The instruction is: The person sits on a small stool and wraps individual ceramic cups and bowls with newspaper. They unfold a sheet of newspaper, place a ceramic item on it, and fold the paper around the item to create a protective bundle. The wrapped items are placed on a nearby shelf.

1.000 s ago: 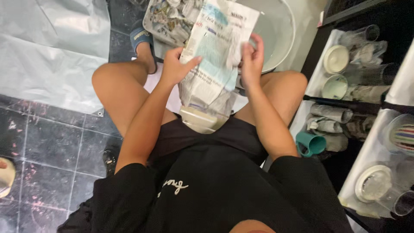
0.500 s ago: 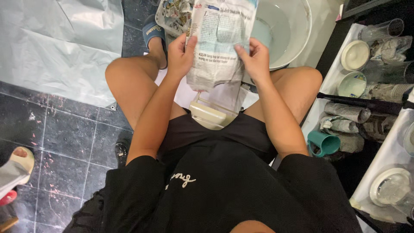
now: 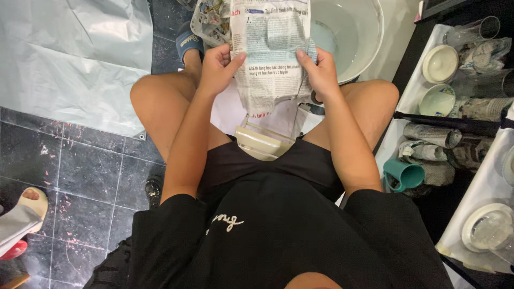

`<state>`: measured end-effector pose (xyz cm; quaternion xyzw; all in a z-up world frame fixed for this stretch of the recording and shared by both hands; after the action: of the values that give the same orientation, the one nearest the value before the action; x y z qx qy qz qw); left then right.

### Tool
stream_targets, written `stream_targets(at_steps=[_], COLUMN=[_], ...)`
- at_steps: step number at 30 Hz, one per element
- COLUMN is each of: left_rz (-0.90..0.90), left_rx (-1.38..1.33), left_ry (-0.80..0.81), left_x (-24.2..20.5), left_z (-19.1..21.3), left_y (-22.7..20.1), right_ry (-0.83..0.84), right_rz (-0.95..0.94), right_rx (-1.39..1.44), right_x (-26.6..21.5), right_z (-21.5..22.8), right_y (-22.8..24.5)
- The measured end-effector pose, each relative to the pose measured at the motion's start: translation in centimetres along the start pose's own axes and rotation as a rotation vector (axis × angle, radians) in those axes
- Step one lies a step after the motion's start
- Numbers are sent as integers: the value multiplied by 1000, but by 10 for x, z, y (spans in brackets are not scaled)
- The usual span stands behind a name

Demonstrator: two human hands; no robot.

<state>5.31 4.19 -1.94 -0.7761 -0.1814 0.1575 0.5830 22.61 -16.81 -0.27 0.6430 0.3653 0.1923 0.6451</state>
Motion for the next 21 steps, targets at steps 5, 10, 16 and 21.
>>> stream_targets(at_steps=[5, 10, 16, 21], left_rz=[80, -11, -11, -281], left_rx=[-17, -58, -17, -17], left_ry=[114, 63, 16, 142], left_x=[-5, -6, -1, -8], left_z=[10, 8, 5, 0], left_y=[1, 4, 8, -16], right_ry=[67, 96, 3, 219], right_rz=[-86, -27, -22, 311], right_rx=[-17, -47, -170, -81], right_x=[-2, 1, 9, 11], right_z=[4, 6, 19, 12], right_y=[0, 1, -13, 4])
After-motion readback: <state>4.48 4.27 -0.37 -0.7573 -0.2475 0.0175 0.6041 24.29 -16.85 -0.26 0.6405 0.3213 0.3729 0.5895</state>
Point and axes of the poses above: each hand's wrist, its own x-axis towards the middle knuckle, its own z-axis out of the back of the hand, y = z × x, the point moved 7 cm from there along x, towards the middle knuckle, and after that the axes turned 1 degree about -x, right-handed, at the moved point
